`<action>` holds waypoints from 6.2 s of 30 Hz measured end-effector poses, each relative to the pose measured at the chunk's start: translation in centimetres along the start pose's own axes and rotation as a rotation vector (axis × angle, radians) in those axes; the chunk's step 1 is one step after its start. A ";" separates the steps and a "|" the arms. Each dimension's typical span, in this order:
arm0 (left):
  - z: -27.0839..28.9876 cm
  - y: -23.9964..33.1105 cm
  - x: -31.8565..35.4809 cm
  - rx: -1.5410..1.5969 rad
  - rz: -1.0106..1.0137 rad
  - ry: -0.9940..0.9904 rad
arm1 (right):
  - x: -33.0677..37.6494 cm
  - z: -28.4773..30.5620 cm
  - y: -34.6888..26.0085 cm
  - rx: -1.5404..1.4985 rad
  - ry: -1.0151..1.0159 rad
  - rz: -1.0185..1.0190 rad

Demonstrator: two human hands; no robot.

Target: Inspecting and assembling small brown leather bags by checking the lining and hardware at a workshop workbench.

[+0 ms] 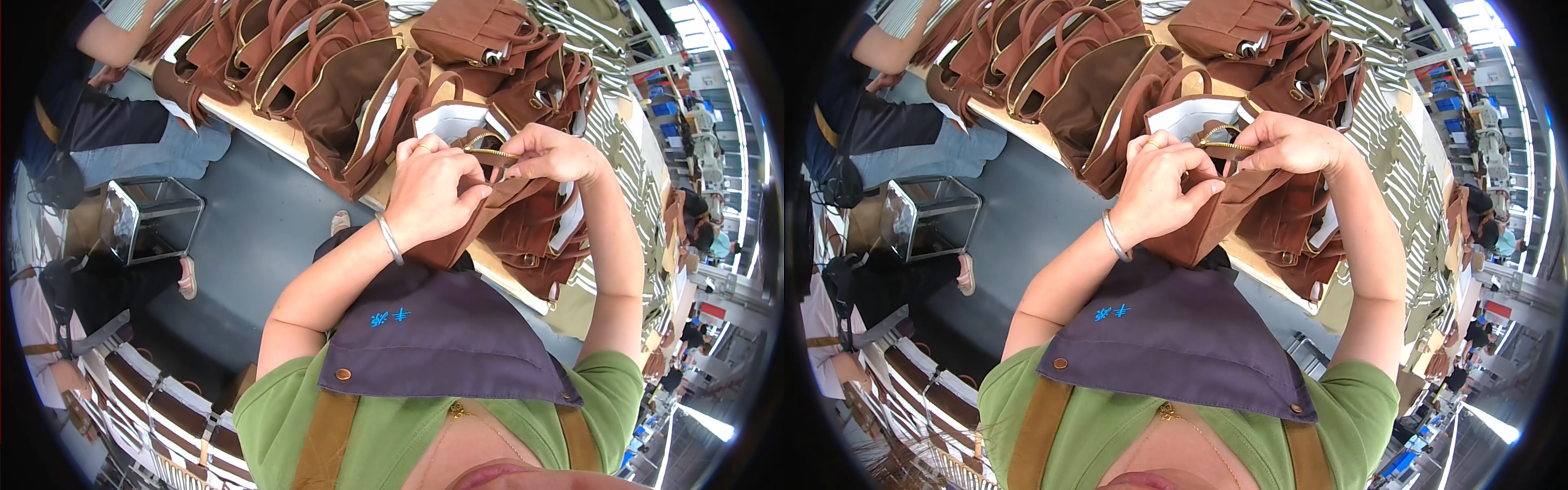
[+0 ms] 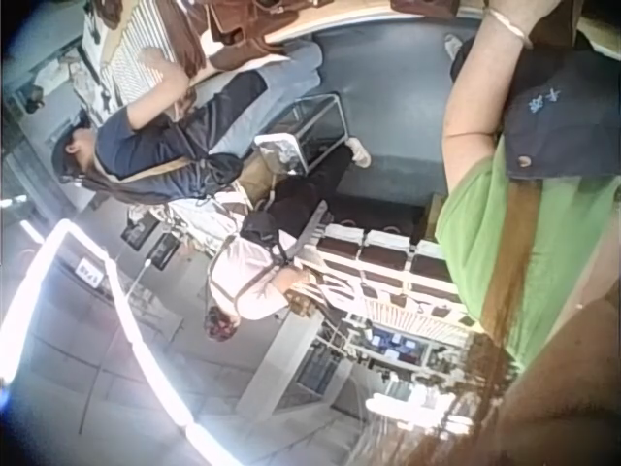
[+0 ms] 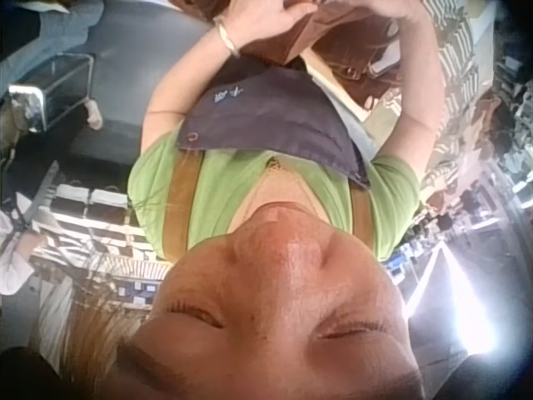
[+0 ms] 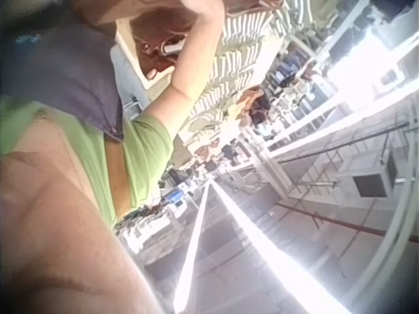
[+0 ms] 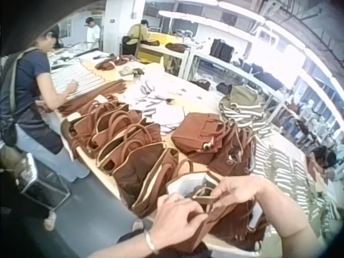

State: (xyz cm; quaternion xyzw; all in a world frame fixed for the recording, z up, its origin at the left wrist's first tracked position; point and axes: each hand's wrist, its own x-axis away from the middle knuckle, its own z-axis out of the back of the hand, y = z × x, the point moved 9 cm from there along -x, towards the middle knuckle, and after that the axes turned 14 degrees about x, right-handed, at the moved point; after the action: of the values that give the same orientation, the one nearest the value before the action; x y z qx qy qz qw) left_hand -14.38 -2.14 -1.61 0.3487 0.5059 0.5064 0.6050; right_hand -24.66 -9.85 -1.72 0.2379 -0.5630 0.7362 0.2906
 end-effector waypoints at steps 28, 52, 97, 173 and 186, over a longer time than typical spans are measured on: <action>1.0 0.8 -0.6 0.024 -0.069 -0.086 | 0.2 -0.1 -0.4 0.057 0.133 -0.010; 1.1 0.0 -1.1 0.130 -0.044 -0.134 | -0.1 0.1 -1.4 0.215 0.205 -0.003; 0.4 3.0 -5.5 -0.096 -0.282 -0.406 | 4.0 1.1 -3.0 0.379 0.844 0.196; -0.7 0.9 -0.2 -0.054 -0.141 -0.049 | 3.1 -0.4 -2.0 0.031 0.625 0.126; 3.6 3.3 -2.6 -0.417 -0.343 -0.390 | 5.5 3.5 0.0 0.239 0.650 0.103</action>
State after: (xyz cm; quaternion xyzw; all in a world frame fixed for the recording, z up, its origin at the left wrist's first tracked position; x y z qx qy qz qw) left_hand -11.67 -3.51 3.08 0.2172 0.3175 0.4135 0.8252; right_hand -28.49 -12.31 2.87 -0.0051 -0.3620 0.8479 0.3873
